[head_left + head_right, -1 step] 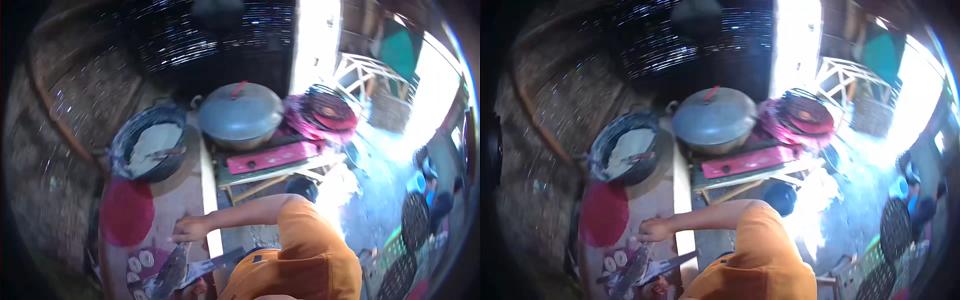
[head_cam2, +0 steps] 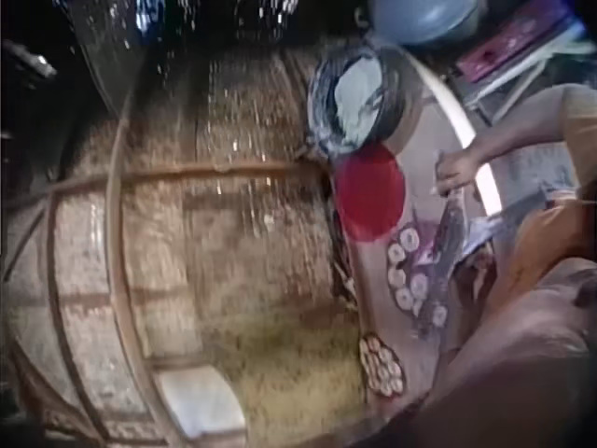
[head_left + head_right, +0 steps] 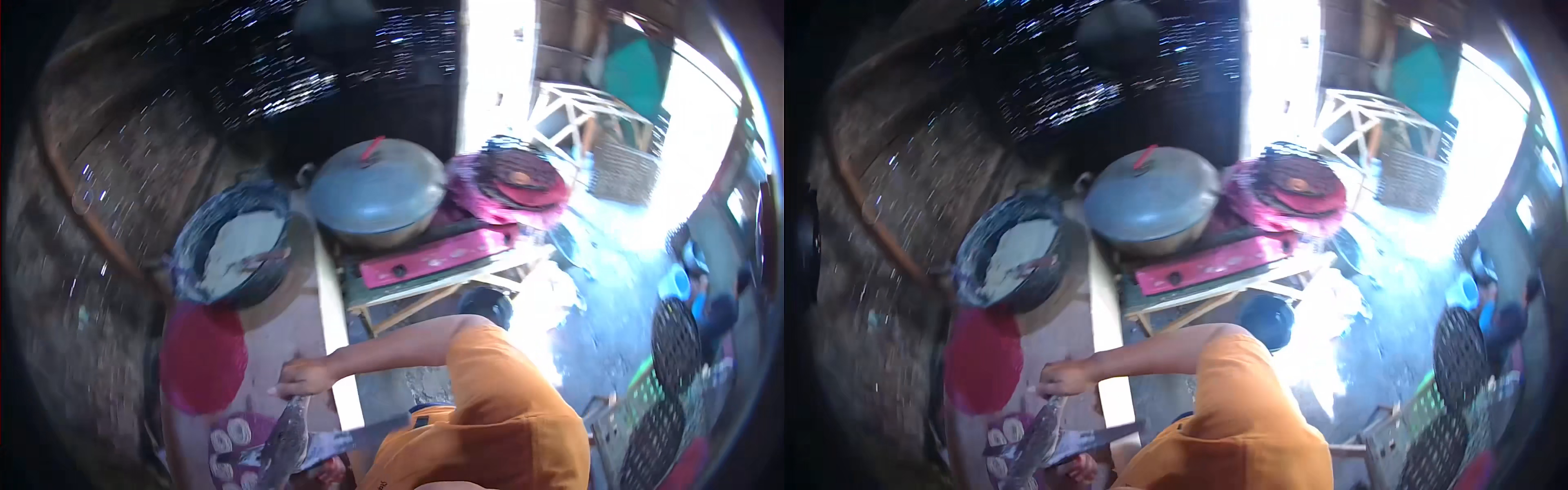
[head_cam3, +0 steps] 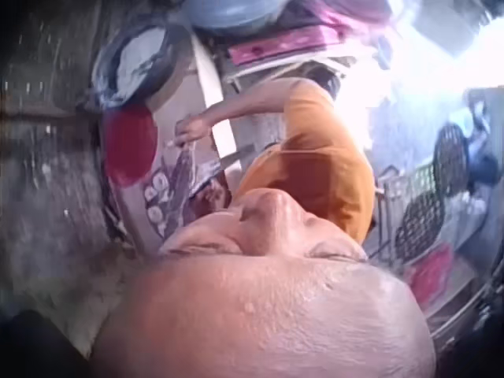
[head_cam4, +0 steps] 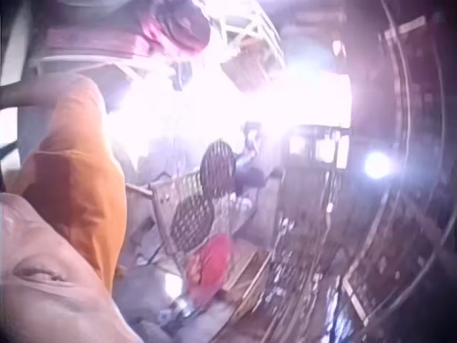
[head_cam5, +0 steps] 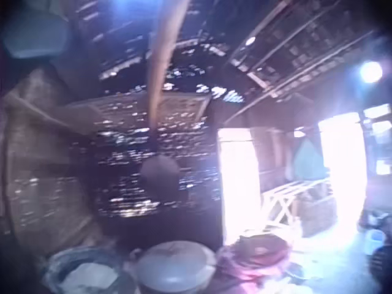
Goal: The person creates spiral shapes on a mat using a handheld extruder, refilling the tool with dough from a large basin between applications.
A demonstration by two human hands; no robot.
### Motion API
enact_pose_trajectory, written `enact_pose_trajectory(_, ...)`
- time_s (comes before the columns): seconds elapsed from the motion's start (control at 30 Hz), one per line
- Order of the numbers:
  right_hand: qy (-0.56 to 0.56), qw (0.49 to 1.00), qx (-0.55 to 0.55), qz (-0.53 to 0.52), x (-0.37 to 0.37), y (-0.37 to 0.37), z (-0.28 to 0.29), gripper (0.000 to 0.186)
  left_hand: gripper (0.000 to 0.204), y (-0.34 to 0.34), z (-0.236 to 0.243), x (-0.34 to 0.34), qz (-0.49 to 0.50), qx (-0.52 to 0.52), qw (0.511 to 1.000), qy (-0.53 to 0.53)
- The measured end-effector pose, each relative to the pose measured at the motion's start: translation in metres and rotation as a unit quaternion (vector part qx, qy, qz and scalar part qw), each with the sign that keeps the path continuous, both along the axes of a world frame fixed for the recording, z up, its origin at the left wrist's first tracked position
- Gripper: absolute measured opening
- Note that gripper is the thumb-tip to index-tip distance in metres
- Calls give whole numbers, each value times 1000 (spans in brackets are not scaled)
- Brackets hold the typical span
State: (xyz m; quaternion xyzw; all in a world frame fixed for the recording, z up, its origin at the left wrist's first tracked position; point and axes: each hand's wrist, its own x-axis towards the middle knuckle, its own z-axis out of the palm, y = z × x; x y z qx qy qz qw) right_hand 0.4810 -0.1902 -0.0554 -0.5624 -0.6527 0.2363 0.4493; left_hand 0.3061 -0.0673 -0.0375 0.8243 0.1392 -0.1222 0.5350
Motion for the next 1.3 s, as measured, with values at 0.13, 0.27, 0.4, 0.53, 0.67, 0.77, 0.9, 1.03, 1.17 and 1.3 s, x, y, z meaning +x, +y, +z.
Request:
enact_pose_trajectory(0.13, -137, 944, 295, -49, -26, -20, 75, 47, 44, -24, 21, 26, -133, 29, 991, -15)
enact_pose_trajectory(0.27, -210, 933, 275, 103, -100, -38, 180, 49, 41, -42, 35, 40, -244, 32, 968, -42)
enact_pose_trajectory(0.4, -248, 962, 44, 106, -123, -34, 214, 47, 38, -13, 45, 20, -262, 16, 960, -92)
enact_pose_trajectory(0.53, -113, 973, 161, -122, -90, -31, 202, 55, 36, 23, 32, 3, -211, -33, 963, -162)
enact_pose_trajectory(0.67, -343, 824, 274, -359, -35, -73, 233, 47, 32, 56, 35, -11, -93, 200, 934, -283)
enact_pose_trajectory(0.77, 183, 804, 480, -298, -9, -74, 237, 41, 23, 79, 32, -19, 40, 263, 945, -192)
enact_pose_trajectory(0.9, 404, 596, 574, -390, 35, -3, 207, 33, 34, 49, 71, 37, 214, -384, 712, -547)
enact_pose_trajectory(1.03, 542, 749, 319, -209, 74, 78, 145, 44, 31, 83, 123, 32, 230, -305, 605, -699)
enact_pose_trajectory(1.17, -354, 845, -168, -363, 192, 104, 87, 41, 20, 117, 170, 32, 269, -61, 574, -771)
enact_pose_trajectory(1.3, -515, 762, -304, -249, 265, 103, 64, 25, 43, 134, 106, 51, 578, 102, 689, -424)
